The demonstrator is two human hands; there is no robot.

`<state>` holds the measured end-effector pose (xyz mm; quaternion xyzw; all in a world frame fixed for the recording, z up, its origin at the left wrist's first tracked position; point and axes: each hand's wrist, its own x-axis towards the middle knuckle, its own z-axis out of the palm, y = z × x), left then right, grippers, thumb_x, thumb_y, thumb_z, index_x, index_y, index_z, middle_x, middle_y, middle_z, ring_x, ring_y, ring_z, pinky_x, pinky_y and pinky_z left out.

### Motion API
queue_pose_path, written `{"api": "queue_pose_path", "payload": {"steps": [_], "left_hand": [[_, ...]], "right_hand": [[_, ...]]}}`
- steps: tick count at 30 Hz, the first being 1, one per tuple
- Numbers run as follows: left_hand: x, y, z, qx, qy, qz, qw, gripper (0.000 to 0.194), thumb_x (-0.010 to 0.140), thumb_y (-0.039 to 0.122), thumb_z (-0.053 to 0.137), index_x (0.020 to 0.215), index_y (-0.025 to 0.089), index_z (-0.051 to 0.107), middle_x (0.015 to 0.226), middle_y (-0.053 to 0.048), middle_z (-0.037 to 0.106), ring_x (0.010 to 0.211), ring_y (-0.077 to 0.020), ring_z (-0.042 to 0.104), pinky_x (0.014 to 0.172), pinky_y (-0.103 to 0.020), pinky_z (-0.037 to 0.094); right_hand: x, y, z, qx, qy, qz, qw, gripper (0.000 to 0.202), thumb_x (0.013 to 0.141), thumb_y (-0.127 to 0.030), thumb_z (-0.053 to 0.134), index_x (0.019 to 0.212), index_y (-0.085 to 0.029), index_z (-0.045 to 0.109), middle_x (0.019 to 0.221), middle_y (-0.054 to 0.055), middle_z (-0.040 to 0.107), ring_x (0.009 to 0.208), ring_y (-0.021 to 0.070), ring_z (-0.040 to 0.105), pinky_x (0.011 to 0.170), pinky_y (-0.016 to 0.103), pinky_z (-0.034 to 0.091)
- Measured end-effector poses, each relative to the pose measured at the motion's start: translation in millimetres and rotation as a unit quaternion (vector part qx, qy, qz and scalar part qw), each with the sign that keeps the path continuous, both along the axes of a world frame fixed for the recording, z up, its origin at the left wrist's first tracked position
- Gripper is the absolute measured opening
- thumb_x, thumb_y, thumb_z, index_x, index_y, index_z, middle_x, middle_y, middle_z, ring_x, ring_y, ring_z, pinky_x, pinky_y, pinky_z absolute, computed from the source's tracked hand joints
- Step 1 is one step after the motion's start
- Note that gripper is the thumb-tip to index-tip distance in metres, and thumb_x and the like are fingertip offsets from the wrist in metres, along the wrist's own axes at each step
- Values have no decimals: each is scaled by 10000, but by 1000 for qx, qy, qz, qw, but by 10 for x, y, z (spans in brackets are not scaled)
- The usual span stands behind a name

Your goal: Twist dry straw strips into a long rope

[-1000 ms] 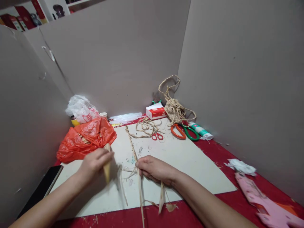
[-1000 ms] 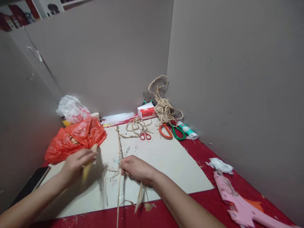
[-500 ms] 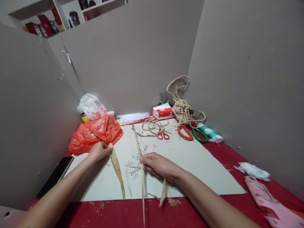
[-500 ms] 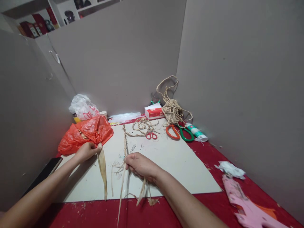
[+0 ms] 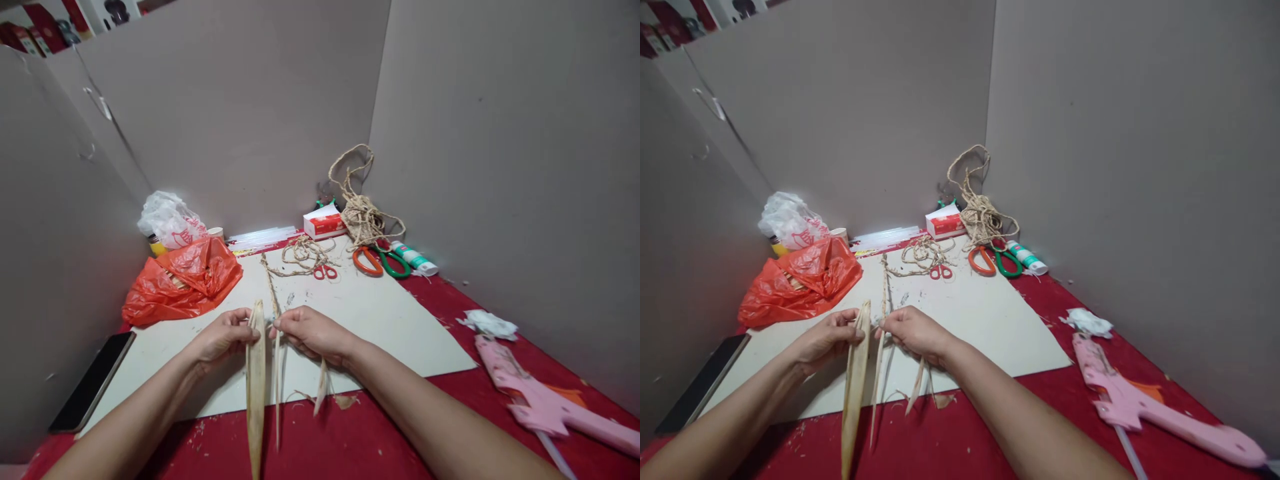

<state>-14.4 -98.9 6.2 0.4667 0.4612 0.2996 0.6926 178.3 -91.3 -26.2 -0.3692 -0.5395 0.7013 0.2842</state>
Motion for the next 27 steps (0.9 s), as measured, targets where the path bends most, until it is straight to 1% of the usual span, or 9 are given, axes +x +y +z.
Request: {"api": "queue_pose_path", "payload": {"steps": [3,5,7,10,13,17,22,25,27], "left_hand": [[95,-10,-14,3,0,-3,1000,259,599,217,766,783,113,618,696,-13,611,564,-67,503,575,-191,378],[129,-4,-8,0,7,4,1000,268,587,235,784,761,119,616,658,4,598,544,-62,498,561,-186,369],[151,7,-6,-3,14,6,1000,270,579,245,793,732,128,603,614,20,578,523,-61,492,541,-183,355],[170,23,-17,-1,19,9,1000,272,568,246,798,707,130,596,589,23,573,511,-62,490,531,-184,350],[181,33,-34,-2,18,5,1000,271,567,255,795,718,126,612,608,9,594,517,-70,500,544,-193,363],[199,33,-56,-8,32,4,999,281,555,270,794,727,119,631,628,-8,609,520,-84,508,555,-208,372],[244,-8,-87,49,51,33,997,256,563,289,782,652,127,605,542,23,554,469,-66,441,510,-195,325],[257,-60,-27,79,53,43,995,247,584,294,767,663,123,607,586,12,570,517,-71,462,540,-195,339],[227,-94,84,90,48,39,994,232,612,294,751,685,127,609,608,12,566,532,-65,456,543,-191,340]], "right_hand": [[3,5,-15,4,9,-10,1000,242,792,-371,533,689,-152,539,377,-116,315,278,30,177,282,180,120],[8,7,-19,10,12,-13,1000,308,769,-411,566,611,-169,460,378,-111,328,277,28,203,282,180,137],[11,9,-15,15,9,-14,1000,348,758,-427,582,579,-178,418,378,-109,332,276,25,214,284,181,142],[9,10,-5,20,-5,-20,1000,325,763,-400,579,582,-176,427,381,-107,337,280,25,215,296,189,131],[-3,12,-6,30,-15,-26,999,295,775,-328,556,563,-168,428,381,-102,321,303,22,201,326,201,109],[-22,13,-32,49,-17,-43,998,263,755,-256,553,546,-155,430,405,-96,298,364,21,194,381,205,116],[-50,2,-55,65,-25,-68,995,201,718,-235,546,558,-146,463,452,-81,317,425,39,220,419,207,141],[-68,0,-55,75,-47,-81,993,173,686,-203,533,536,-146,467,461,-74,312,449,50,230,432,212,157],[-74,4,-58,77,-62,-88,991,145,668,-181,519,532,-142,487,457,-69,324,458,56,247,441,212,172]]}}
